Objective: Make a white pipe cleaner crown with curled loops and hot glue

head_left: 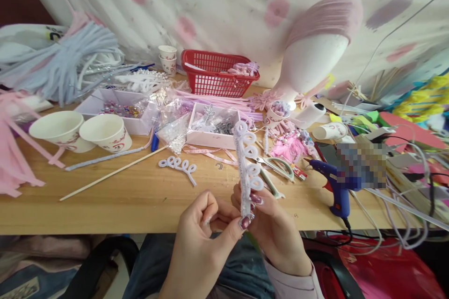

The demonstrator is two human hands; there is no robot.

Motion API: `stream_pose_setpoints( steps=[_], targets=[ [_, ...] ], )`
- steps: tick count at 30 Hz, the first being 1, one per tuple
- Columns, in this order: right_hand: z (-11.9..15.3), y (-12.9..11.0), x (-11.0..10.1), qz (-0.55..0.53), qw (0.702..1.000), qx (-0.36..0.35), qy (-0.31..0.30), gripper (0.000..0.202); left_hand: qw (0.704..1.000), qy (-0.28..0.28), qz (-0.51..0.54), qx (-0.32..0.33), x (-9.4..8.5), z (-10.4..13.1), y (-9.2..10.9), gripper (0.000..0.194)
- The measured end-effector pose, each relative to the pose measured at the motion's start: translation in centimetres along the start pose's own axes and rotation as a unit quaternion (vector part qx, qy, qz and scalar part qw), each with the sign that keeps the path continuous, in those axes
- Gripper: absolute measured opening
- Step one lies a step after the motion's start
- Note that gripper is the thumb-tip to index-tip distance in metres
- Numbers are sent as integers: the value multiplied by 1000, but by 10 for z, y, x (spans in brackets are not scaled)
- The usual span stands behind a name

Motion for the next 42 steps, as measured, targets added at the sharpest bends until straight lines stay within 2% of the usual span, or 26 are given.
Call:
stream_pose_setpoints(
  steps=[8,18,24,30,39,42],
  targets=[
    [3,3,-9,-3,999,38,32,21,999,30,34,-4,-8,-6,0,59],
    [0,7,-11,29,999,-14,39,23,994,90,32,51,-27,-12,6,60],
    [1,9,-13,38,998,-27,33,22,994,82,55,52,-28,-13,5,59],
    [2,6,-16,98,992,-63,48,20,994,75,64,50,-29,-18,1,58],
    [3,12,-22,86,993,-49,57,27,994,92,27,54,-37,-22,0,54],
    [4,9,-22,130,987,-60,72,34,994,91,31,58,-35,-19,1,53]
  ],
)
Point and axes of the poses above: each hand's wrist, its own z-axis away from the middle knuckle, its own x-axis out of the palm, y = z × x, the point moved 5 cm from there along -z, towards the middle knuckle, and after that the axes turned 10 degrees about -x, right-handed, at the moved point
